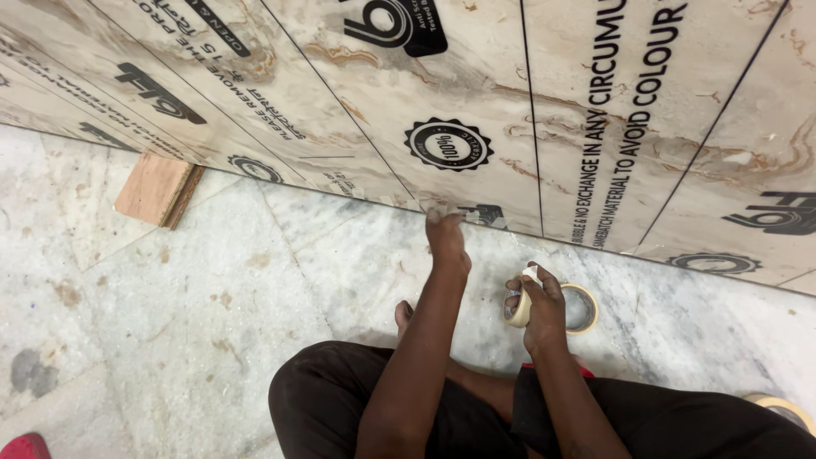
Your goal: The person sits on the floor and applies masking tape along the bottom edge of a large, protective film-covered panel. They pull the tape from a roll, press it onto the seam between the panel and the floor, and smooth it down with their fingers.
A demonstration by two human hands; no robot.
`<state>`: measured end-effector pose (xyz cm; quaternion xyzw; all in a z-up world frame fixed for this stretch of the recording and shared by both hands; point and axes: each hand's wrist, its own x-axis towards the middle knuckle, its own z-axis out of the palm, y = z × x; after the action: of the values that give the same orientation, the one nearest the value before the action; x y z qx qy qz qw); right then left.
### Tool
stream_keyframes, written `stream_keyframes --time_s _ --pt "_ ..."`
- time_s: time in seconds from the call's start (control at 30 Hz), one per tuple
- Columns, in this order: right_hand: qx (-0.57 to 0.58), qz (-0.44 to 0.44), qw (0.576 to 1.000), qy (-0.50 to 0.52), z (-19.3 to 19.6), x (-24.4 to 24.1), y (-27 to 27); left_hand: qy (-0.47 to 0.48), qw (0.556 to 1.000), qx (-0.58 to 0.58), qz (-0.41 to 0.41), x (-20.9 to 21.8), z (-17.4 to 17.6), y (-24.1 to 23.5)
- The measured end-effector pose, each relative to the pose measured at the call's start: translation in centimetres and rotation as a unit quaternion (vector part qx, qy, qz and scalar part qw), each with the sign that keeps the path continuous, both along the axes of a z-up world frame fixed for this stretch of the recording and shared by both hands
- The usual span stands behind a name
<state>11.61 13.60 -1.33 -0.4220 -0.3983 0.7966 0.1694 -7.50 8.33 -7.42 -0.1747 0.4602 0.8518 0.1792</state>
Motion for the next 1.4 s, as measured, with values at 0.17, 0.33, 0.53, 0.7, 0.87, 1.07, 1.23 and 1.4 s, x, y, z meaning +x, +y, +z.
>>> stream_keyframes --time_s 0.17,0.33,0.53,0.7,0.87,1.07,1.23,1.4 --pt "-0.013 0.005 1.0 -0.001 -0.3 0.2 -0.2 0.071 0.995 -0.068 -0.008 2.5 6.3 0.6" --pt "-0.013 0.017 1.0 0.003 -1.0 0.6 -0.4 0.234 0.969 -0.079 0.007 5.3 6.2 1.9" --pt "-0.011 0.014 1.0 0.013 -1.1 0.5 -0.4 0.095 0.992 -0.072 0.026 5.7 0.7 0.5" --pt "-0.012 0.022 1.0 0.014 -0.9 0.2 -0.4 0.024 0.987 -0.141 0.068 2.1 -3.9 -0.4" --pt "-0.012 0.026 0.999 0.018 -0.6 -0.1 -0.6 0.023 0.998 -0.049 -0.033 2.2 1.6 1.1" --pt "-0.002 0.037 0.999 0.008 -0.7 -0.3 -1.0 0.097 0.99 -0.079 -0.056 4.9 6.4 0.6" --pt "-0.007 0.027 0.999 0.024 -0.9 -0.1 -0.9 0.104 0.979 -0.157 0.08 3.3 0.4 -0.3" --pt "-0.014 0.032 0.999 0.006 -1.0 -0.3 -0.8 0.067 0.973 -0.145 0.164 -2.9 -3.9 -4.3"
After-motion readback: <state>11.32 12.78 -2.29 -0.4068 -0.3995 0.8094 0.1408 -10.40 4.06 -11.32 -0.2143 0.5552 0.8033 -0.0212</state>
